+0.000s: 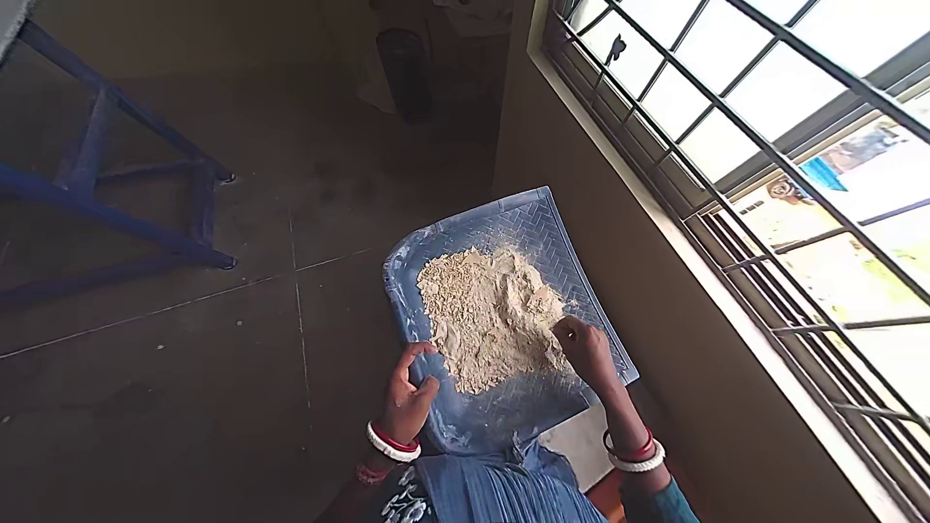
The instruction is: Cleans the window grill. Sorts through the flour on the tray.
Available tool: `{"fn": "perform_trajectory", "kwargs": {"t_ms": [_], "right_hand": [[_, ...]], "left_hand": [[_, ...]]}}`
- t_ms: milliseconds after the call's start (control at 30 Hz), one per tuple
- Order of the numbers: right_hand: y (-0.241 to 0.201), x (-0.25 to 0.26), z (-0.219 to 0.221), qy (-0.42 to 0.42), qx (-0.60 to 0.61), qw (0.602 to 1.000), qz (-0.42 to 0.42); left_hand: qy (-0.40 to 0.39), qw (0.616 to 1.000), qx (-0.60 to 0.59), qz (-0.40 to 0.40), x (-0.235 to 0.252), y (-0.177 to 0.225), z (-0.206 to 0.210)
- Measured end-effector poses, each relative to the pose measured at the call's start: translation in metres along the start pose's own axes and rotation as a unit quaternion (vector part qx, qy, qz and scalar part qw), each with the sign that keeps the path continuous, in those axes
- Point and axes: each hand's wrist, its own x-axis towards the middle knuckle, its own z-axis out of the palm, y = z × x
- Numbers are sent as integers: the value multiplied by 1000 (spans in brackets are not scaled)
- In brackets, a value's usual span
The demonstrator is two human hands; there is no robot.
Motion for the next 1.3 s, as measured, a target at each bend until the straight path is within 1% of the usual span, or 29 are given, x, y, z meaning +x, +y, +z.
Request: {"fn": "perform_trajectory", "kwargs": {"t_ms": [167,200,267,367,400,467,567,667,700,767,833,867,900,933,1033,1100,1200,1300], "right_hand": [[11,-11,-9,108,49,993,-15],[12,-14,-8,119,61,991,-17],[9,-18,-3,111,73,991,-17],[-4,-21,15,33,36,999,-5],[-12,-20,24,-3,18,1000,-1],[-34,-16,47,-45,-1,999,-16],[-77,-5,66,-120,-24,991,-62],[-110,-4,81,-181,-63,970,-152],[-112,-9,87,-201,-77,959,-183],[-108,-20,91,-258,-110,937,-209],[-97,-27,79,-305,-141,924,-181],[-91,-27,69,-311,-149,925,-158],[-84,-24,59,-301,-149,932,-138],[-77,-21,49,-270,-135,945,-128],[-73,-12,22,-165,-67,975,-133],[-79,-11,11,-121,-37,979,-158],[-88,-12,1,-86,-9,978,-192],[-89,-12,-6,-61,10,975,-211]], "left_hand": [[-24,1000,4,-1,5,4,-4],[-29,1000,5,-3,6,4,-5],[-38,999,5,-3,7,4,-6],[-52,999,4,-5,8,2,-7],[-57,998,7,-7,9,3,-8],[-67,998,12,-11,9,3,-8],[-86,996,15,-3,7,1,-7],[-94,996,6,3,7,-2,-4],[-95,996,3,4,6,-2,-3],[-95,996,2,2,6,-5,-4],[-95,995,4,-4,6,-7,-6],[-96,995,6,-13,5,-7,-8],[-99,995,5,-23,5,-6,-9],[-101,994,3,-30,4,-5,-9],[-107,994,-5,-38,2,-3,-9],[-109,993,-10,-36,1,-3,-8],[-108,994,-8,-34,-1,0,-8],[-106,993,-4,-48,-2,4,-9]]}}
